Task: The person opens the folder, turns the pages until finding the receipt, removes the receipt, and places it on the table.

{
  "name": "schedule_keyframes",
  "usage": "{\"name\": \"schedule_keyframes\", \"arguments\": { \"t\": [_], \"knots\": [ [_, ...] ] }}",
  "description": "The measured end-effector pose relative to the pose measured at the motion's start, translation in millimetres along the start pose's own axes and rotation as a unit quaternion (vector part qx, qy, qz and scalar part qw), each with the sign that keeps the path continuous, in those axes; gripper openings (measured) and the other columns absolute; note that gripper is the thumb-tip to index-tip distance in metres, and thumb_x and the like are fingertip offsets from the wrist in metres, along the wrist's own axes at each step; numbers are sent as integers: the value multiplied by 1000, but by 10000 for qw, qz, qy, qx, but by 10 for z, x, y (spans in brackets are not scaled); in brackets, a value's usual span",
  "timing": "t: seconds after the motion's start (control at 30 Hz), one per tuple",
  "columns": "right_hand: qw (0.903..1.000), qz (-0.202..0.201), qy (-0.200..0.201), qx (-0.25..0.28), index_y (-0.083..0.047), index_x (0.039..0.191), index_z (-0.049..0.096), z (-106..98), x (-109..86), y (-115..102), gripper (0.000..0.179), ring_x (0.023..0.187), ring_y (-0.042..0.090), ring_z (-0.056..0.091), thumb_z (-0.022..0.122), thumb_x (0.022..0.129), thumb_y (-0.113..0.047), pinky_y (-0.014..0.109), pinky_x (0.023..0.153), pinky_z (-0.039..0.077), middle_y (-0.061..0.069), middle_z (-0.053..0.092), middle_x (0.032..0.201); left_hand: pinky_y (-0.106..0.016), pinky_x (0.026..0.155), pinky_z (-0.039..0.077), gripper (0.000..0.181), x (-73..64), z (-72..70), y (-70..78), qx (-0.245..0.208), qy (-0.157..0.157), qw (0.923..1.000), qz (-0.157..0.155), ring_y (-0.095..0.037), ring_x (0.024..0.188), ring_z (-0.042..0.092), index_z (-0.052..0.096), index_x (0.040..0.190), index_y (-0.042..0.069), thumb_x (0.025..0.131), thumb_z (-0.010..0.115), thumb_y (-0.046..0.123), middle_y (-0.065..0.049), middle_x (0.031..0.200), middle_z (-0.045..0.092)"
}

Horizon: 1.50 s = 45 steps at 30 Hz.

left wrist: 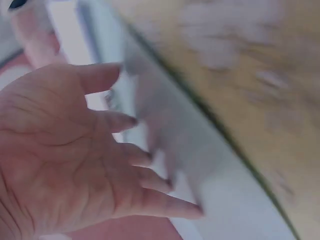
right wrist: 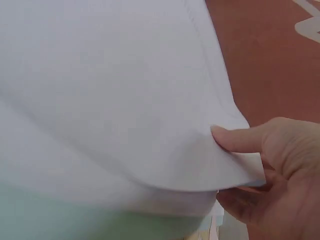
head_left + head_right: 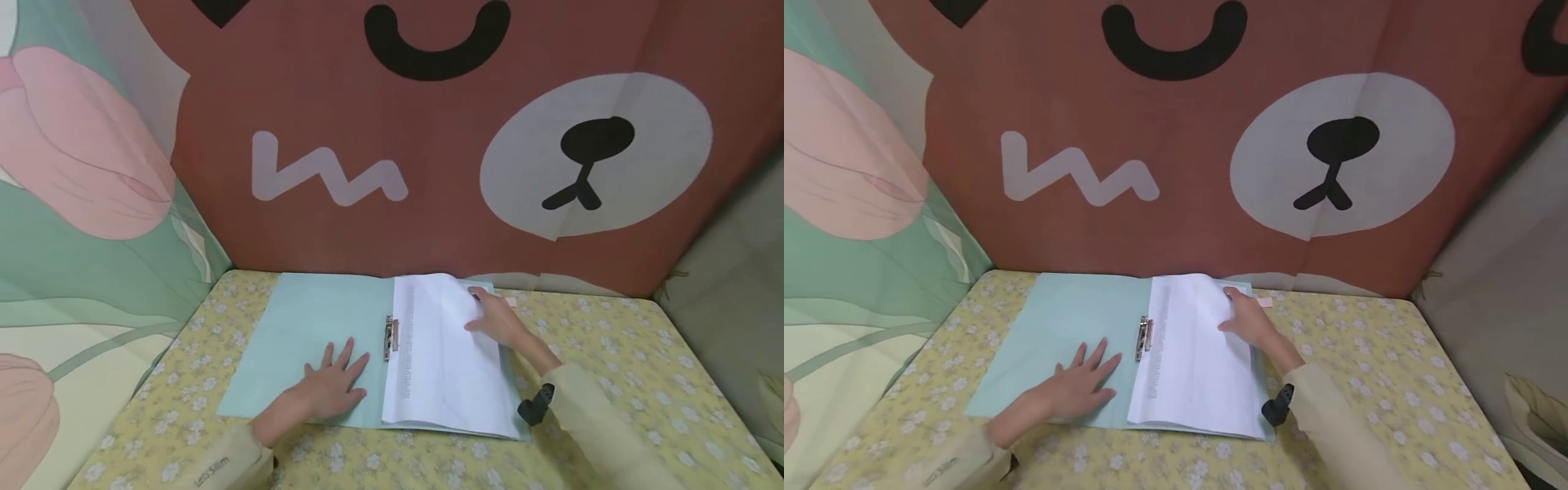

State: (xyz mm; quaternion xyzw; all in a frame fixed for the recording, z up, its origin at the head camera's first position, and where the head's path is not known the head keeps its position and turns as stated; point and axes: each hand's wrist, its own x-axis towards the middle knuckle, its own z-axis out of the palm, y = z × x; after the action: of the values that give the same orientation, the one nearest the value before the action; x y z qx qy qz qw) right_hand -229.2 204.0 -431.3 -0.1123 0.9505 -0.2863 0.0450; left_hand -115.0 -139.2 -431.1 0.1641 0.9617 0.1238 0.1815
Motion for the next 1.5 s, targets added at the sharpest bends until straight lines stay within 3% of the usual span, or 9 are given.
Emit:
{"name": "schedule_keyframes", "arguments": {
  "t": [0.17,0.4,0.5,0.6,0.77,1.03,1.2,1.37,1.5],
  "knots": [
    [9916,654,715,855,17,144,46,11,-70,-43,62,136,50,48,74,96,-12,58,111,42,36,52,144,-83,105,25,68,16,-113,87,-441,-92,9983,-366,-52,153,13,38,161,7,104,59,39,-26,169,13],
    [9490,1448,1387,2434,16,148,42,-105,-121,-103,60,140,48,44,64,100,-11,55,114,40,35,46,150,-71,116,25,74,82,-234,137,-746,-231,9951,-603,-51,154,12,33,158,-5,103,63,34,-29,168,14],
    [9312,1584,1349,2992,13,155,31,-174,-174,-114,66,142,44,44,62,102,-9,52,116,39,32,50,147,-63,120,24,74,140,-258,124,-747,-318,9944,-676,-51,153,14,33,156,-10,104,62,33,-31,167,17],
    [9228,1634,1179,3284,11,154,37,-215,-234,-120,61,133,38,52,62,103,-13,46,110,46,28,54,145,-61,120,25,74,179,-255,134,-667,-313,9943,-767,-51,152,17,34,153,-15,103,63,31,-32,166,20],
    [9229,1523,995,3394,10,144,53,-234,-275,-108,49,108,24,63,61,105,-18,32,90,55,26,57,142,-60,119,28,83,166,-205,194,-479,-178,9949,-867,-53,151,20,34,150,-19,96,74,30,-34,164,22],
    [9123,1498,694,3746,8,140,57,-295,-307,-135,48,88,12,68,64,104,-23,29,77,59,16,69,120,-60,117,32,96,107,-182,196,-587,-132,9939,-924,-50,153,18,34,152,-16,87,85,31,-31,166,21],
    [9001,1444,534,4076,9,139,54,-372,-320,-204,51,84,11,67,67,103,-25,26,72,59,2,69,103,-61,115,35,89,99,-159,179,-500,6,9961,-724,-52,151,21,38,152,-14,90,82,32,-32,165,23],
    [8820,1287,310,4522,10,144,49,-423,-318,-293,56,87,10,67,68,102,-22,24,75,58,-3,68,104,-64,113,37,71,83,-147,155,-367,319,9976,-501,-52,148,29,47,150,-9,98,71,34,-31,162,32],
    [8761,1061,278,4694,13,142,50,-452,-284,-385,52,89,9,67,66,103,-18,23,78,58,-3,69,103,-61,111,41,56,78,-203,147,-452,660,9962,-334,-46,143,42,55,146,-3,104,62,34,-26,155,45]
  ]
}}
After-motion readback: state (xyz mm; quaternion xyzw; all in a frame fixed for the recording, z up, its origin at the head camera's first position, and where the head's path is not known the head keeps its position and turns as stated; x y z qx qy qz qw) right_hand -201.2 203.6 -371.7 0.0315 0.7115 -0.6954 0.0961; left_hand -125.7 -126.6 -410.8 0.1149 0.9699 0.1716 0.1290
